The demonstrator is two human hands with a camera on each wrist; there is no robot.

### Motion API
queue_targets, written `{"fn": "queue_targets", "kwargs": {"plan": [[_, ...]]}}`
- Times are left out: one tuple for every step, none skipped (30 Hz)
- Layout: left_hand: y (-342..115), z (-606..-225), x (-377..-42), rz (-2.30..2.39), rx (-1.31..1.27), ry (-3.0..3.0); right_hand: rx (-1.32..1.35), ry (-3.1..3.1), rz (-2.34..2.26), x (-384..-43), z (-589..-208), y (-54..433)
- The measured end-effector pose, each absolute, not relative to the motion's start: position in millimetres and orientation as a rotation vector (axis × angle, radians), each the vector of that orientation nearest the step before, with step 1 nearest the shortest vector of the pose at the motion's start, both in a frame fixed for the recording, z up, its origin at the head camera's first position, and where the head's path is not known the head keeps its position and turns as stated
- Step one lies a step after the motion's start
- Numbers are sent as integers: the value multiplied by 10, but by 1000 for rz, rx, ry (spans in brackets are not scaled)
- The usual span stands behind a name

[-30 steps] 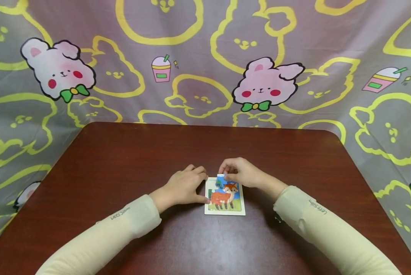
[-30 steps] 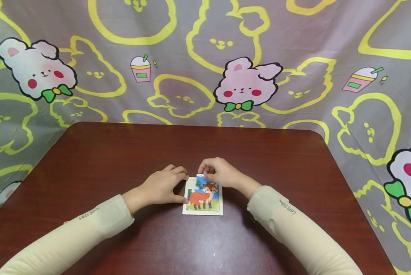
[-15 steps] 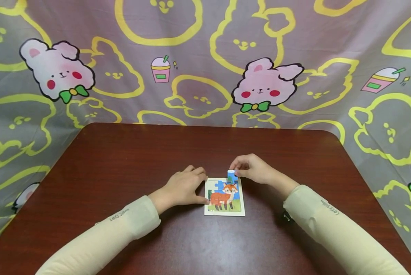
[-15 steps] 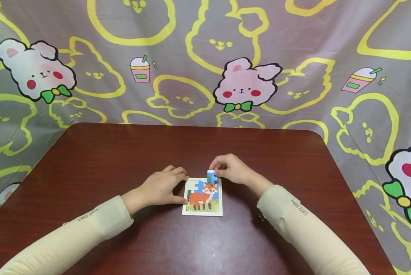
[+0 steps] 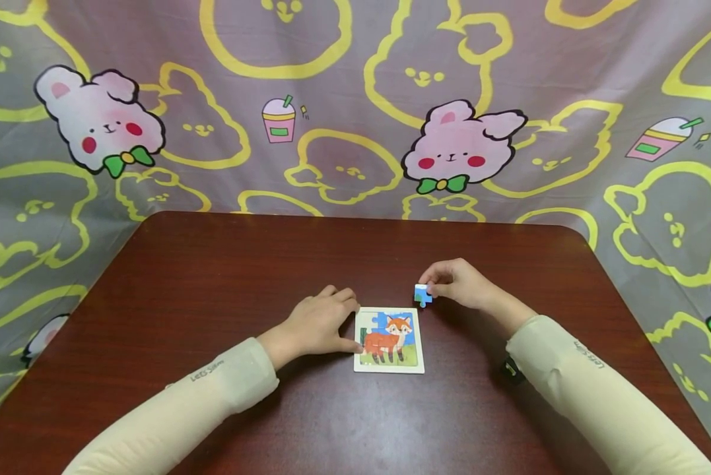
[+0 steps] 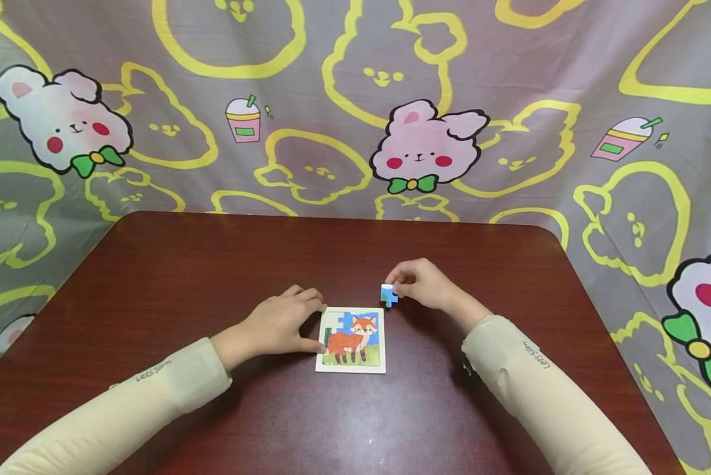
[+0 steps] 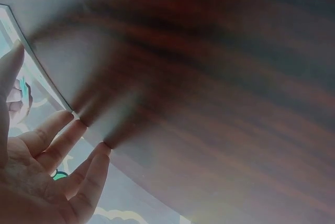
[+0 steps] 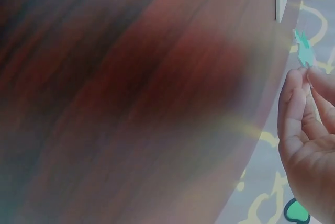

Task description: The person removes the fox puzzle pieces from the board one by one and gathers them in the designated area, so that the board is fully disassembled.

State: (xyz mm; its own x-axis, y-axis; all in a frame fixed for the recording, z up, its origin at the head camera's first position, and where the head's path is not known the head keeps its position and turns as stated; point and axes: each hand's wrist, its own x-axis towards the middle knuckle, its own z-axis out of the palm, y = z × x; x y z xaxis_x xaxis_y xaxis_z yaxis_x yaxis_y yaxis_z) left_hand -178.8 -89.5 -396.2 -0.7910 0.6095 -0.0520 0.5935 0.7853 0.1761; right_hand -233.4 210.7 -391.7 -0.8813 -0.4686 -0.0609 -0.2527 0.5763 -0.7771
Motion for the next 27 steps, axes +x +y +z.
{"fn": "queue_targets", "kwargs": {"plan": [[-895, -3963, -1787, 229, 970, 2868, -585, 2551, -1192, -2341, -3919, 2123], [-896, -3963, -1786, 227, 970, 2868, -580, 2552, -1189, -2349, -3923, 2138], [-895, -3962, -1786, 230, 971, 2867, -571, 2551, -1189, -2358, -3929, 2153], [-895, -3962, -1786, 229, 972, 2865, -560, 2550, -1186, -2364, -3930, 2165], [-894, -3962, -1786, 227, 974, 2864, -549, 2549, -1184, -2370, -3934, 2176], [-894, -3963, -1785, 224, 975, 2864, -537, 2545, -1184, -2377, -3942, 2186], [-894, -3964, -1784, 219, 974, 2864, -531, 2543, -1183, -2381, -3946, 2195], [-894, -3965, -1782, 215, 975, 2863, -530, 2541, -1183, -2386, -3951, 2203], [-893, -3967, -1782, 216, 974, 2863, -523, 2540, -1178, -2391, -3956, 2210], [-894, -3968, -1781, 212, 974, 2863, -520, 2541, -1170, -2396, -3959, 2216], [-894, -3968, -1779, 214, 974, 2863, -517, 2544, -1165, -2403, -3966, 2223], [-894, -3967, -1778, 216, 972, 2863, -517, 2546, -1157, -2412, -3974, 2230], [-894, -3968, -1778, 215, 972, 2863, -519, 2549, -1148, -2421, -3979, 2236], [-895, -3969, -1778, 216, 972, 2863, -521, 2554, -1139, -2432, -3986, 2240], [-894, -3970, -1779, 217, 973, 2863, -523, 2559, -1131, -2445, -3994, 2244], [-894, -3969, -1779, 217, 972, 2864, -525, 2566, -1125, -2459, -4004, 2247], [-894, -3969, -1779, 215, 972, 2864, -538, 2571, -1118, -2472, -4014, 2248], [-895, -3970, -1780, 214, 972, 2864, -547, 2579, -1111, -2485, -4024, 2248], [-895, -3972, -1781, 213, 973, 2863, -555, 2588, -1105, -2496, -4033, 2248], [-895, -3971, -1783, 214, 973, 2863, -562, 2598, -1097, -2507, -4041, 2246], [-895, -3970, -1785, 215, 972, 2864, -571, 2605, -1091, -2515, -4048, 2245], [-896, -3968, -1785, 216, 971, 2864, -581, 2614, -1082, -2522, -4053, 2243], [-897, -3968, -1787, 216, 972, 2864, -593, 2622, -1075, -2528, -4057, 2242], [-897, -3966, -1789, 221, 972, 2865, -597, 2628, -1069, -2533, -4059, 2240], [-898, -3966, -1790, 219, 972, 2866, -606, 2633, -1061, -2538, -4059, 2239], [-899, -3965, -1791, 217, 971, 2868, -613, 2644, -1046, -2545, -4059, 2241], [-900, -3965, -1793, 216, 972, 2868, -625, 2654, -1032, -2549, -4054, 2245]]}}
